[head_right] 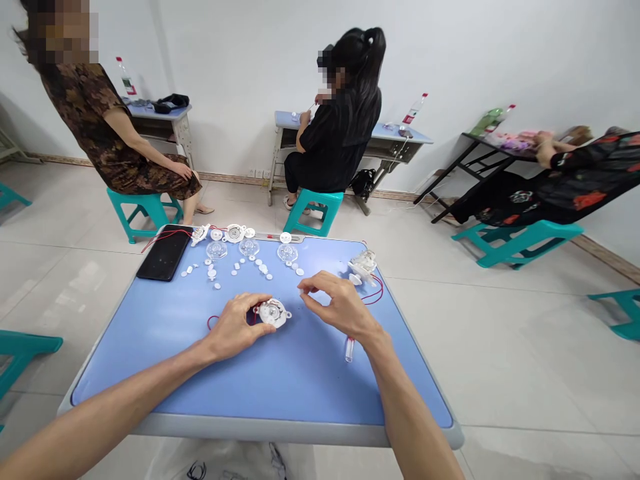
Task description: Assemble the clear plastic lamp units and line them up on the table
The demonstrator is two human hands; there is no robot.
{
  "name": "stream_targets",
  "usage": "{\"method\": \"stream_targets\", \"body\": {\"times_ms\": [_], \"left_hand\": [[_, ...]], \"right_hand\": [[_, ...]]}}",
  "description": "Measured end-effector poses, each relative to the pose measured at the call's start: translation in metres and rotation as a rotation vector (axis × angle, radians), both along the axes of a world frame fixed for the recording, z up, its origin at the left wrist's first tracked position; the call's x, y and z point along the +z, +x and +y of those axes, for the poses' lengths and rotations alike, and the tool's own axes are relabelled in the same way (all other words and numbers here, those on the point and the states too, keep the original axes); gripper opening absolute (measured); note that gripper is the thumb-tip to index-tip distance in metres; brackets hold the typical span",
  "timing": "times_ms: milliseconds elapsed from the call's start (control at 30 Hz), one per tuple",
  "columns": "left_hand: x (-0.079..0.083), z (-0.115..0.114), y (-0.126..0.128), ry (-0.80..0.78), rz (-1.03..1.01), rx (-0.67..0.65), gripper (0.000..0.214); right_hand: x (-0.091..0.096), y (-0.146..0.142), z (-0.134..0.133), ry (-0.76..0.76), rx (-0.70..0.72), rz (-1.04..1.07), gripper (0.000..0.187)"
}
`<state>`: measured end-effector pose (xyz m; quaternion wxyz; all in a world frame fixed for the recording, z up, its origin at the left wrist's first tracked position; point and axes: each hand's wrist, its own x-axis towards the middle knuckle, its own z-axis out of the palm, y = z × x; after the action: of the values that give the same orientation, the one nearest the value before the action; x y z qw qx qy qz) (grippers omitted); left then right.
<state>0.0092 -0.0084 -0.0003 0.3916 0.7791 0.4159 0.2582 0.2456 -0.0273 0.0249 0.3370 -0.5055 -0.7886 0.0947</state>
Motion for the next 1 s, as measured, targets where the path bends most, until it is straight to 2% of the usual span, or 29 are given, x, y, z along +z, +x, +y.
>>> {"method": "stream_targets", "body": {"times_ms": [267, 567, 1000], "left_hand": [[0.002, 0.000, 0.001, 0.006, 0.019, 0.005, 0.049], [0.002, 0.000, 0.000, 0.003, 0.028, 0.011, 0.048], [0.004, 0.001, -0.001, -0.022, 0.001, 0.009, 0.047]], "right_hand": [[-0.010, 0.009, 0.012, 0.037, -0.129, -0.020, 0.010], [-0.032, 0.015, 0.032, -0.018, -0.274, -0.177, 0.022], [-0.032, 0.001, 0.035, -0.085, -0.409, -0.408, 0.032]]}}
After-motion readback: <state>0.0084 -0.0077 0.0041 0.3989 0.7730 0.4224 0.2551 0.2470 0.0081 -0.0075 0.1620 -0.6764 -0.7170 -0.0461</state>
